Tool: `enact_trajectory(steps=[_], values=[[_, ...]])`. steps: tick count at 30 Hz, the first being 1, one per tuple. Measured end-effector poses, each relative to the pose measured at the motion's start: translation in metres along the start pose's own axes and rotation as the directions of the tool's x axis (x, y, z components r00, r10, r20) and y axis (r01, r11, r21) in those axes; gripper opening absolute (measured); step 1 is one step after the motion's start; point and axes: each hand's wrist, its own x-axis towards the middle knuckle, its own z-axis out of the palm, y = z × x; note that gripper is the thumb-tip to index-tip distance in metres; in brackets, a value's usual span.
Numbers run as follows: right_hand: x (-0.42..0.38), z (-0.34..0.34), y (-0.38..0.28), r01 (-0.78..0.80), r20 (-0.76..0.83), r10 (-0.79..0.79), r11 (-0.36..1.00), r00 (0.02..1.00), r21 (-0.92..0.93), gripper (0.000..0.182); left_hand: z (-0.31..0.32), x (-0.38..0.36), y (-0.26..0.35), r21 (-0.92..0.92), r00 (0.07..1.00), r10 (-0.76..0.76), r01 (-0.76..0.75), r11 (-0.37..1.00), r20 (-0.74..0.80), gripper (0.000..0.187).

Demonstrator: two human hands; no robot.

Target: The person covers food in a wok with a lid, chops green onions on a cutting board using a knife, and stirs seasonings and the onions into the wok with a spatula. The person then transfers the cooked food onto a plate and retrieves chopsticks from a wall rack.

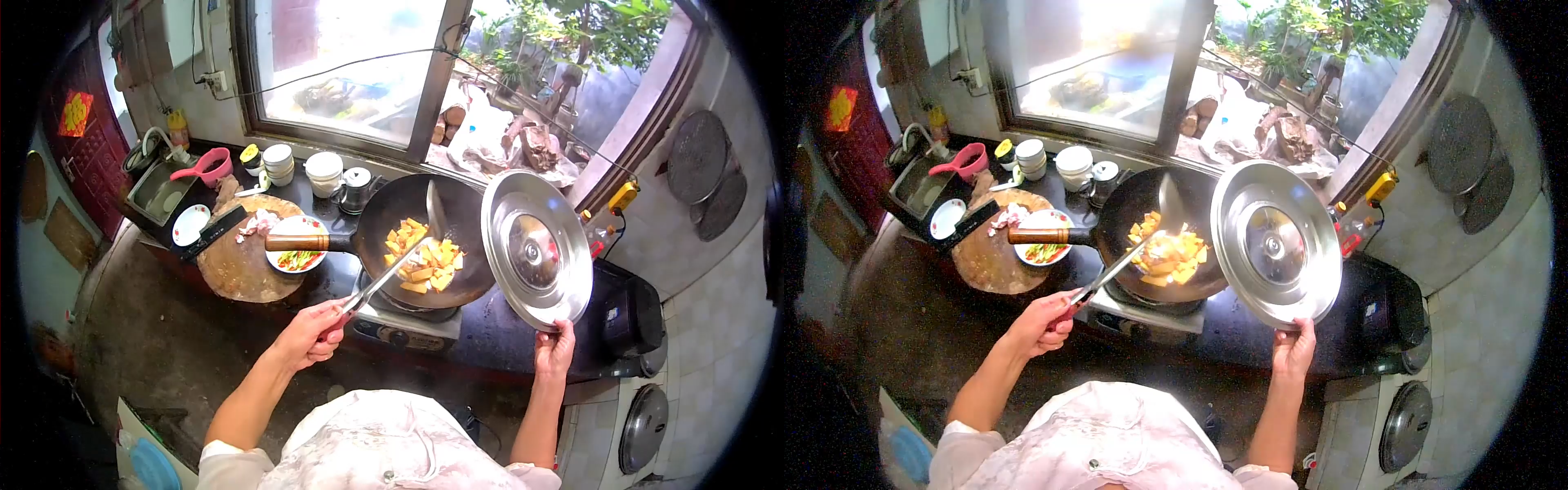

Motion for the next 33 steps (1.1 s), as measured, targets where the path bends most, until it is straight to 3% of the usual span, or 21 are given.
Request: enact_trajectory(steps=[2, 4, 5, 6, 7, 9, 12, 16, 21, 22, 25, 26, 33], values=[[0.000, 0.010, 0.001, -0.003, 0.007, 0.003, 1.000, 1.000, -0.014, 0.020, 0.004, -0.012, 0.002, 0.091, 0.995, 0.093, -0.090, 0.992, -0.033, 0.043], [0.001, 0.019, 0.003, 0.007, 0.011, -0.006, 0.999, 1.000, -0.036, 0.021, -0.013, -0.002, -0.017, 0.468, 0.966, 0.250, -0.192, 0.863, -0.066, 0.039], [0.004, 0.023, 0.004, 0.007, 0.020, -0.006, 0.999, 1.000, -0.049, 0.021, -0.019, 0.001, -0.024, 0.635, 0.940, 0.335, -0.224, 0.739, -0.058, 0.037], [0.005, 0.027, 0.006, 0.002, 0.019, -0.001, 0.999, 1.000, -0.046, 0.021, -0.011, -0.007, -0.026, 0.873, 0.840, 0.543, -0.263, 0.410, -0.002, 0.033], [0.004, 0.032, 0.008, -0.004, 0.016, 0.005, 0.999, 1.000, -0.042, 0.022, -0.017, -0.007, -0.031, 0.919, 0.719, 0.677, -0.356, 0.166, 0.156, 0.037], [0.007, 0.040, 0.012, -0.014, 0.027, 0.015, 0.999, 1.000, -0.034, 0.022, -0.014, -0.028, -0.020, 0.983, 0.741, 0.645, -0.125, -0.137, 0.184, 0.039], [0.011, 0.049, 0.018, -0.019, 0.048, 0.021, 0.999, 0.999, -0.038, 0.023, -0.012, -0.049, -0.014, 0.967, 0.715, 0.668, -0.042, -0.251, 0.205, 0.039], [0.012, 0.058, 0.038, -0.018, 0.063, 0.023, 0.996, 0.998, -0.091, 0.022, -0.022, -0.078, 0.001, 0.970, 0.599, 0.777, 0.000, -0.244, 0.195, 0.043], [0.010, 0.072, 0.058, -0.017, 0.142, 0.030, 0.996, 0.989, -0.093, 0.020, -0.053, -0.127, 0.050, 0.951, 0.452, 0.887, 0.224, -0.212, 0.091, 0.043], [0.005, 0.080, 0.063, -0.031, 0.091, 0.039, 0.996, 0.995, -0.085, 0.018, -0.065, -0.132, 0.059, 0.943, 0.426, 0.903, 0.274, -0.189, 0.057, 0.043], [-0.001, 0.086, 0.071, -0.070, 0.128, 0.082, 0.993, 0.988, -0.094, 0.015, -0.121, -0.131, 0.073, 0.905, 0.363, 0.932, 0.405, -0.134, -0.025, 0.045], [-0.007, 0.095, 0.076, -0.055, 0.064, 0.061, 0.995, 0.996, -0.080, 0.012, -0.144, -0.125, 0.072, 0.890, 0.358, 0.930, 0.447, -0.094, -0.081, 0.045], [-0.024, 0.113, 0.083, -0.076, 0.007, 0.079, 0.978, 0.997, -0.197, 0.011, -0.309, -0.039, 0.024, 0.736, 0.279, 0.847, 0.653, 0.178, -0.453, 0.042]])
